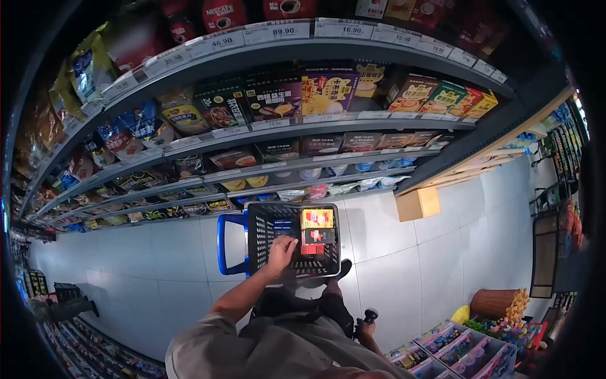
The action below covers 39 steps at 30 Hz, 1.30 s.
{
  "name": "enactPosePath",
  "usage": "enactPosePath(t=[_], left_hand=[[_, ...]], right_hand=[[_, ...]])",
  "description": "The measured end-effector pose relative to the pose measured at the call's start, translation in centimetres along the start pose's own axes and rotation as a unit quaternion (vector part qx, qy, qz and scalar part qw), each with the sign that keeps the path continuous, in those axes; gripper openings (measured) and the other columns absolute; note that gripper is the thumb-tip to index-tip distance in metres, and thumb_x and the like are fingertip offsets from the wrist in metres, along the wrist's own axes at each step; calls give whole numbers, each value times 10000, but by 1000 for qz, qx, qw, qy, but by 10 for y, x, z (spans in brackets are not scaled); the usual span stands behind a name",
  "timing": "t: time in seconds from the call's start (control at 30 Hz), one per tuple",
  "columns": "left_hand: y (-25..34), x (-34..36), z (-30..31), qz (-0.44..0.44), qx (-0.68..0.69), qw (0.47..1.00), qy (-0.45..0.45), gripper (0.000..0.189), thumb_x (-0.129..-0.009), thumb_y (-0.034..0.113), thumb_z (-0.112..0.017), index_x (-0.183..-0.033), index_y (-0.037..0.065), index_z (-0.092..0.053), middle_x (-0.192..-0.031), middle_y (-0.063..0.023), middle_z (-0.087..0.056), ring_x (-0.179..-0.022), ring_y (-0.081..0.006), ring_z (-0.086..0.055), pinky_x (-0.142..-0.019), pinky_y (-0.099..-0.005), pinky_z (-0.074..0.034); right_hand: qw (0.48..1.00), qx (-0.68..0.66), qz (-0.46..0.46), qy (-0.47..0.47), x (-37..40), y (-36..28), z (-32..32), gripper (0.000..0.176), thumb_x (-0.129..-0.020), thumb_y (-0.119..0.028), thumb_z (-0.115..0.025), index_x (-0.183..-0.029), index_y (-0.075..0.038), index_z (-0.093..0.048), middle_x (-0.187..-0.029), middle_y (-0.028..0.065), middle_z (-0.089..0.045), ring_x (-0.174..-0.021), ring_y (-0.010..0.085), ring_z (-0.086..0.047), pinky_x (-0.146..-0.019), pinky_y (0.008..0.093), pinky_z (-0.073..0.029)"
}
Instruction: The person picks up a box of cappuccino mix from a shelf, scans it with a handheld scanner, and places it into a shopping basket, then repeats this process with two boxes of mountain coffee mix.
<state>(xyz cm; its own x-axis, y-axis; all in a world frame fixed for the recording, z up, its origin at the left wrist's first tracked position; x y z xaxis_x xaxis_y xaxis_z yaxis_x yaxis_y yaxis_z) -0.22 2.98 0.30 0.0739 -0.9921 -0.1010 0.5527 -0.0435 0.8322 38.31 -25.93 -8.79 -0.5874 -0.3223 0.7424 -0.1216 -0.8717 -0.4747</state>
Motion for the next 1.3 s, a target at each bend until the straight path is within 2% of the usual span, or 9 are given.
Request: enactPosePath(t=[0.2, 0.33, 0.5, 0.53, 0.7, 0.77, 1.03, 1.17, 1.3], left_hand=[[40, -3, 33, -8, 39, 997, 63, 151, -875, 125, -624, -827, -17, -641, -795, -167, -623, -761, -334, -608, -699, -401, -466], [66, -11, 37, -25, 57, 994, 84, 135, -877, 103, -631, -863, -30, -636, -796, -134, -620, -730, -240, -614, -662, -317, -478], [106, -44, 50, -67, 71, 989, 113, 124, -858, 106, -636, -846, -17, -638, -789, -149, -615, -752, -318, -604, -671, -373, -465], [115, -53, 55, -79, 79, 987, 119, 115, -856, 103, -638, -850, -12, -638, -809, -141, -620, -775, -312, -606, -695, -375, -463], [149, -96, 86, -104, 65, 984, 132, 93, -843, 86, -642, -865, -3, -625, -839, -140, -620, -829, -315, -598, -733, -374, -459], [172, -114, 103, -196, 11, 967, 159, 95, -825, 72, -654, -890, 11, -622, -888, -131, -623, -869, -310, -589, -772, -383, -450], [257, -202, 131, -352, -154, 898, 216, 430, -757, 49, -693, -1173, 45, -583, -1212, -123, -563, -1156, -315, -492, -961, -435, -366], [280, -238, 130, -369, -235, 876, 205, 577, -750, 109, -700, -1283, 19, -499, -1311, -142, -500, -1246, -318, -426, -1022, -470, -311], [287, -273, 129, -272, -373, 873, 155, 688, -755, 206, -678, -1342, -29, -408, -1389, -178, -430, -1331, -303, -344, -1085, -506, -232]], right_hand=[[999, -1, 36, -9, 9, -26, 8, 369, -735, -48, -707, -1032, 21, -499, -741, 139, -622, -561, 224, -630, -461, 358, -491], [998, 8, 61, 2, -18, -42, 9, 324, -740, -57, -713, -988, 29, -523, -776, 147, -652, -584, 226, -645, -484, 369, -512], [998, 24, 62, 12, -14, -64, 12, 261, -726, -49, -720, -912, 29, -555, -764, 131, -649, -606, 219, -639, -505, 364, -503], [986, 142, 75, 36, -26, -60, 16, 330, -680, -135, -751, -910, 31, -582, -803, 150, -661, -671, 248, -651, -598, 386, -513], [972, 124, 175, 101, -119, 18, 5, 325, -641, -237, -755, -727, 37, -602, -638, 130, -604, -583, 249, -547, -611, 422, -443], [967, 199, 128, 91, -141, 35, -1, 477, -600, -297, -755, -911, 42, -629, -878, 190, -678, -854, 337, -659, -792, 409, -499], [982, 158, 78, 74, -77, -4, 19, 454, -638, -271, -766, -934, 47, -634, -908, 197, -684, -870, 330, -670, -806, 406, -505], [988, 118, 79, 65, -103, 20, 14, 441, -636, -268, -763, -915, 51, -641, -891, 202, -684, -872, 327, -670, -803, 408, -505], [984, 88, 126, 92, -98, 42, 14, 431, -650, -292, -739, -876, 64, -649, -877, 230, -678, -885, 350, -667, -792, 411, -503]])
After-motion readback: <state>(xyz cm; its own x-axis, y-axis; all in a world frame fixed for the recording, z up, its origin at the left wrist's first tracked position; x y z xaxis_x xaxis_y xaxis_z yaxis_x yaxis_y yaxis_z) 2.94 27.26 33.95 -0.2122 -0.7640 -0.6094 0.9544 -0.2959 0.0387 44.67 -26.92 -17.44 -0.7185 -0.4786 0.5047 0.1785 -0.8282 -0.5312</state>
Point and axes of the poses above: each hand's wrist, its own x-axis away from the middle knuckle, its own z-axis out of the back of the hand, y = z × x, the point moved 3 cm from there along -x, towards the middle knuckle
